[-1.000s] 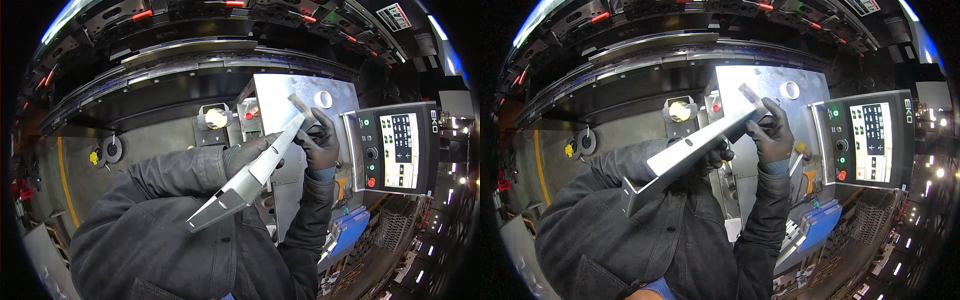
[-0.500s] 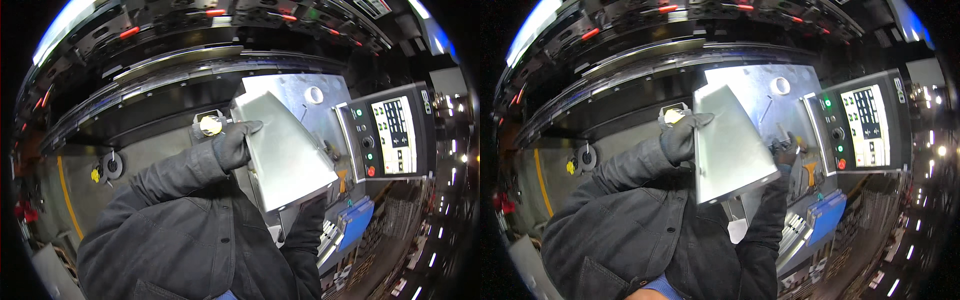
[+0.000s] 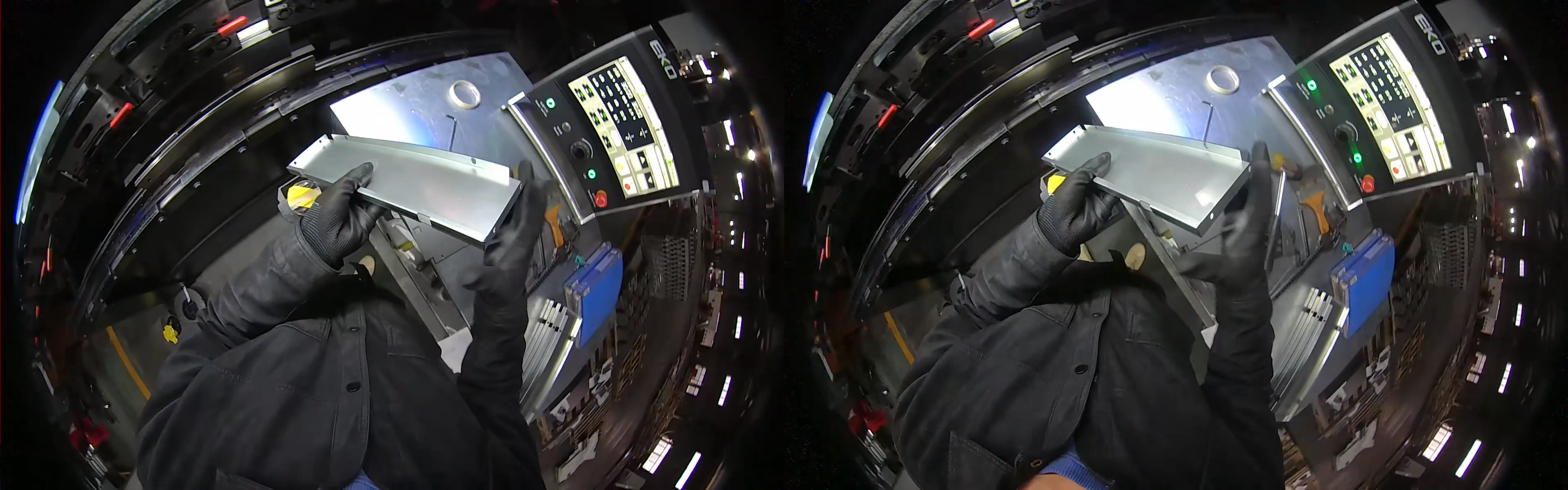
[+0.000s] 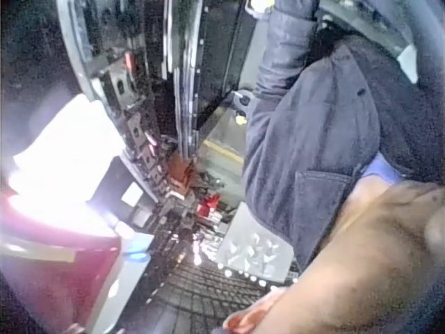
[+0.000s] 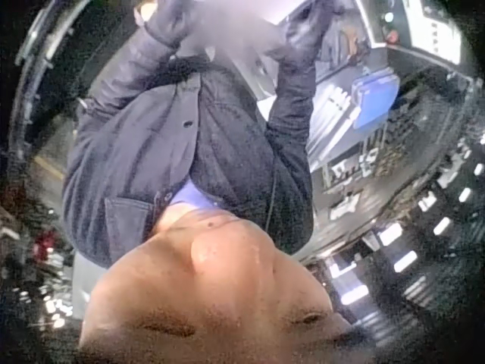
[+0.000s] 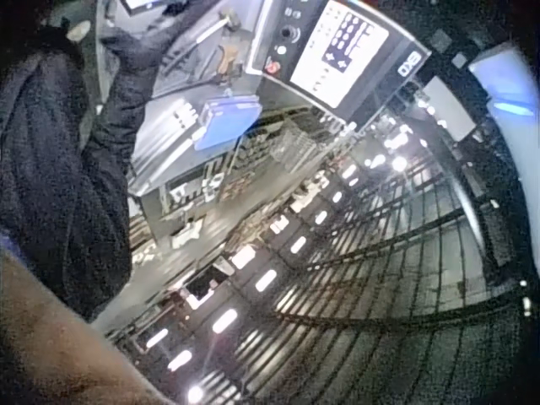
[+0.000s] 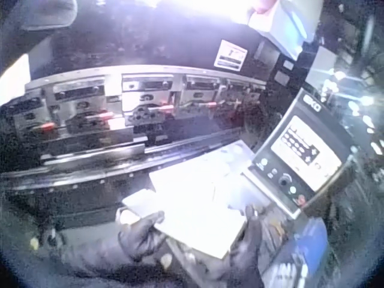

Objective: Operating an industrial press brake to bend metal sheets and verifying dimensions with calipers.

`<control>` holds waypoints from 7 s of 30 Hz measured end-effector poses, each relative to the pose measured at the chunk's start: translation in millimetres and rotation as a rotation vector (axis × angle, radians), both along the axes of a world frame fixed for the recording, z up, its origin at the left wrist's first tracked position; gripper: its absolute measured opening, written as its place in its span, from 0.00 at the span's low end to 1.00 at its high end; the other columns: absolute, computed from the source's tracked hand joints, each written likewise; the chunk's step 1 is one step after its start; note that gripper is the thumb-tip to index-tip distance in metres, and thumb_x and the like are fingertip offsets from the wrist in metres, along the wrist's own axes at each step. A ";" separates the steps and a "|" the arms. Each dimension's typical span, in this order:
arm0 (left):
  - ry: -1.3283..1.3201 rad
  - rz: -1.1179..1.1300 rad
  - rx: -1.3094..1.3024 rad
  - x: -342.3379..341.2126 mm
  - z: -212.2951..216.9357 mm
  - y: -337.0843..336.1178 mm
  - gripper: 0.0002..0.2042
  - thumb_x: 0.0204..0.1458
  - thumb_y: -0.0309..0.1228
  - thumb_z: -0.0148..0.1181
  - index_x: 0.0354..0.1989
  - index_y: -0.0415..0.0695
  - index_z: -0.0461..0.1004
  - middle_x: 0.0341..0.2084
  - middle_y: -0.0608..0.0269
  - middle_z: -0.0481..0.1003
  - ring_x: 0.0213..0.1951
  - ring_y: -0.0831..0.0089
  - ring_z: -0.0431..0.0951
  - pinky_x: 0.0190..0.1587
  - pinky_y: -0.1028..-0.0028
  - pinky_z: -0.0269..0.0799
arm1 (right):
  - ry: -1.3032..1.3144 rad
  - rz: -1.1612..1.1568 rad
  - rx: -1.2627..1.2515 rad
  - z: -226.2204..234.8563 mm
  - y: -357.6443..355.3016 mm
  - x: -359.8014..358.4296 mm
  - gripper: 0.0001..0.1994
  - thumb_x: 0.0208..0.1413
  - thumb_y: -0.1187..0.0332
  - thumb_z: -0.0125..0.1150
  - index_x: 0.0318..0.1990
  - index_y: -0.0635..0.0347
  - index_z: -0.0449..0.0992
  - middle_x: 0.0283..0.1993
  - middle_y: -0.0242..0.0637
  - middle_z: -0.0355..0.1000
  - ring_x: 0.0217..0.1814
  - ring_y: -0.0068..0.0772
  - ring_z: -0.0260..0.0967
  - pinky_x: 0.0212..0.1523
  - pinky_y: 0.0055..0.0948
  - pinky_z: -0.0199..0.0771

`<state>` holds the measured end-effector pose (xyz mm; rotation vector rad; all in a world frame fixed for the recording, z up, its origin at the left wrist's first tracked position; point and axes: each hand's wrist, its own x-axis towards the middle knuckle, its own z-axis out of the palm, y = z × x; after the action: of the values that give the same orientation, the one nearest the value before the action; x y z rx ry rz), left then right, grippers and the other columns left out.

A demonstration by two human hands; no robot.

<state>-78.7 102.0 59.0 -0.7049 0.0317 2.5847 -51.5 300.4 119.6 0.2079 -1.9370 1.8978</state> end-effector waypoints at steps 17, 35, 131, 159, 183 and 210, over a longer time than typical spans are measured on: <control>1.583 -0.090 -1.311 13.2 57.9 -45.0 0.33 0.36 0.34 0.67 0.53 0.39 0.60 0.48 0.49 0.64 0.46 0.64 0.69 0.45 0.68 0.67 | -0.004 0.028 -0.012 29.9 -10.1 -10.7 0.31 0.30 0.73 0.61 0.51 0.59 0.64 0.49 0.39 0.63 0.49 0.34 0.60 0.52 0.33 0.60; 1.279 -0.552 -0.624 7.4 -2.5 -33.8 0.36 0.33 0.28 0.63 0.56 0.41 0.59 0.46 0.56 0.67 0.44 0.69 0.67 0.43 0.68 0.64 | -0.038 0.003 0.523 39.2 -33.4 -20.5 0.30 0.41 0.52 0.65 0.49 0.59 0.67 0.37 0.38 0.62 0.34 0.28 0.65 0.34 0.24 0.71; 0.923 -0.466 -2.062 -81.2 -116.4 26.8 0.09 0.46 0.30 0.50 0.35 0.40 0.67 0.19 0.58 0.68 0.18 0.62 0.69 0.22 0.68 0.65 | -0.260 0.456 0.820 -121.7 142.8 -182.0 0.28 0.44 0.71 0.59 0.56 0.62 0.59 0.45 0.48 0.67 0.43 0.36 0.68 0.41 0.31 0.68; 1.098 -0.182 -2.376 -94.3 -91.8 25.4 0.09 0.47 0.27 0.52 0.37 0.41 0.70 0.21 0.60 0.69 0.18 0.66 0.67 0.21 0.70 0.63 | -0.219 0.419 1.006 -149.1 140.2 -161.7 0.25 0.47 0.66 0.57 0.54 0.58 0.59 0.31 0.44 0.66 0.29 0.44 0.66 0.23 0.38 0.66; 0.836 -0.197 -1.770 -38.6 -54.1 -2.7 0.20 0.51 0.23 0.47 0.55 0.40 0.60 0.51 0.54 0.66 0.43 0.65 0.71 0.46 0.73 0.65 | -0.207 0.225 1.270 -75.9 118.3 -141.9 0.21 0.47 0.66 0.57 0.51 0.58 0.66 0.27 0.43 0.68 0.24 0.42 0.63 0.24 0.36 0.62; 1.051 0.048 -1.625 -39.5 -9.2 11.1 0.19 0.49 0.20 0.50 0.52 0.40 0.65 0.44 0.58 0.72 0.21 0.79 0.68 0.27 0.81 0.65 | 0.239 -0.179 1.342 -10.3 131.3 -87.9 0.24 0.44 0.58 0.62 0.49 0.58 0.68 0.22 0.34 0.63 0.15 0.31 0.56 0.15 0.29 0.57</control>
<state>-118.2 113.1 49.8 0.3820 2.4795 2.1202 -139.4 431.7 109.3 0.5592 -2.5719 0.1926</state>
